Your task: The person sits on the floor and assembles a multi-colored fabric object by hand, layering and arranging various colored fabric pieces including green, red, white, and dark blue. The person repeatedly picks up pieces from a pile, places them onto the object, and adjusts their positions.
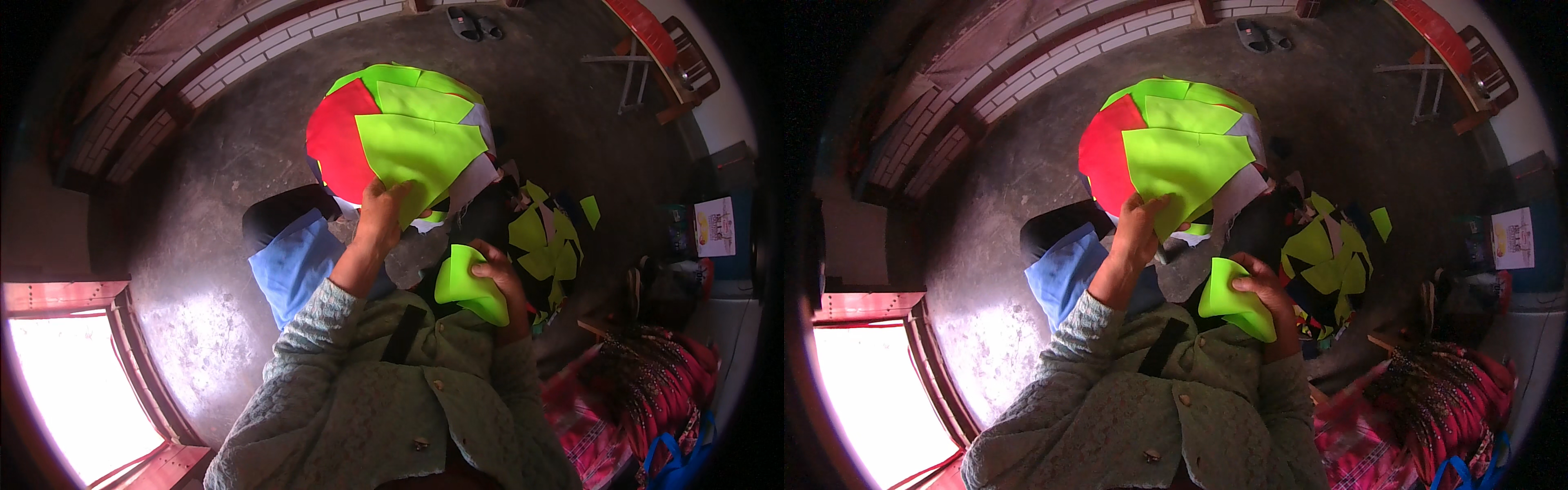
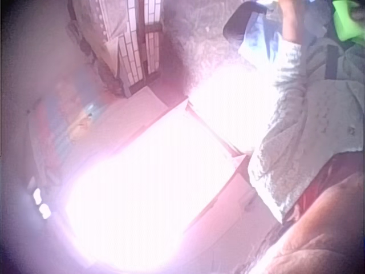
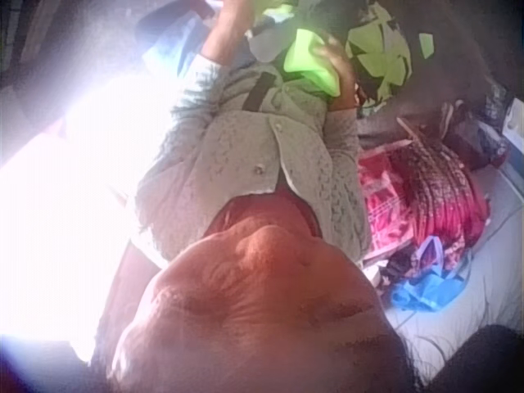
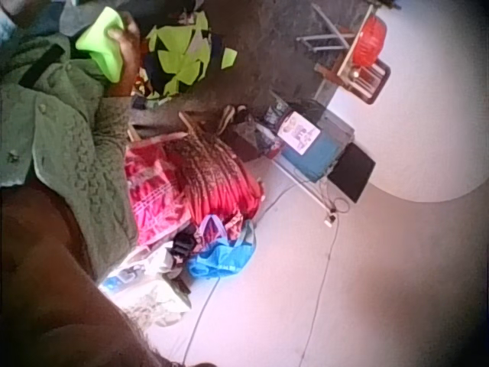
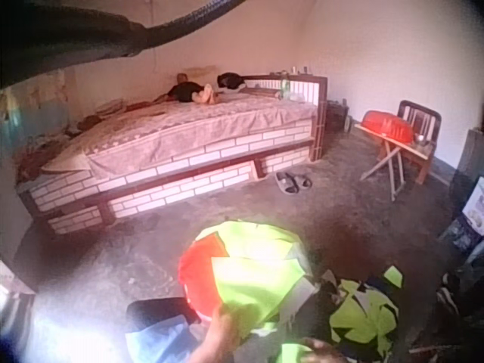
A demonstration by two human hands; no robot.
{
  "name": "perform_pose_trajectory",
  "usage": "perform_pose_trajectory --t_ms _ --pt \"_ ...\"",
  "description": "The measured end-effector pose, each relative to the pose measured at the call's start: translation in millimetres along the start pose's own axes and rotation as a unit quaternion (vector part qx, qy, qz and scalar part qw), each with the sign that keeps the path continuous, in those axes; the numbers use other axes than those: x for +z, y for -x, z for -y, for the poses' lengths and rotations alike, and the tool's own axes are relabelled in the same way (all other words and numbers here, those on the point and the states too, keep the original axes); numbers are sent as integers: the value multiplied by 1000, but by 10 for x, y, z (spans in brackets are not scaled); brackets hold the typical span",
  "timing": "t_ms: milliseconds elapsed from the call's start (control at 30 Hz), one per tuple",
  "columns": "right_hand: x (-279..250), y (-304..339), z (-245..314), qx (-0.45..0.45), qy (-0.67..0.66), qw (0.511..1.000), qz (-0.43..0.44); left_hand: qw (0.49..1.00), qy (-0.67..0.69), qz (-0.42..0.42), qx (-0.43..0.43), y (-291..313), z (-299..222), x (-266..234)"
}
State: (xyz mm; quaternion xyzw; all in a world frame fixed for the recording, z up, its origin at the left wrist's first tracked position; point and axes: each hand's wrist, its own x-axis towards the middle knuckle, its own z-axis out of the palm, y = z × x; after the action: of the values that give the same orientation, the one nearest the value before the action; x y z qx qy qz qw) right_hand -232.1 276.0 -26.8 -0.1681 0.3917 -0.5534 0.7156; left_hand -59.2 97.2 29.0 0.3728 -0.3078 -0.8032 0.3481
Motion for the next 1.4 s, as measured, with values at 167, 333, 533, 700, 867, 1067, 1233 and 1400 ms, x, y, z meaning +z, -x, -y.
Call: perform_pose_trajectory --t_ms 167,333,533,700,867,1067,1233,1400 --pt "24 3 18 0 6 1000 -8 1000 -11 -1 -22 104 99 -68" --pt "76 11 37 -4 6 1000 -14 1000 -19 5 -24 118 224 -117" --pt "83 22 43 -2 2 1000 -16 999 -27 27 -27 101 279 -173" --pt "59 16 43 -4 15 1000 -18 995 -71 35 -63 191 299 -171" --pt "52 16 34 -5 18 1000 -19 982 -136 53 -120 305 289 -137" --pt "23 4 17 -4 32 999 2 853 -443 272 44 434 412 -380" --pt "0 32 43 -11 31 999 0 821 -490 255 144 476 -1 -139" --pt "75 48 55 -13 5 1000 -13 700 -600 72 380 192 -250 327"
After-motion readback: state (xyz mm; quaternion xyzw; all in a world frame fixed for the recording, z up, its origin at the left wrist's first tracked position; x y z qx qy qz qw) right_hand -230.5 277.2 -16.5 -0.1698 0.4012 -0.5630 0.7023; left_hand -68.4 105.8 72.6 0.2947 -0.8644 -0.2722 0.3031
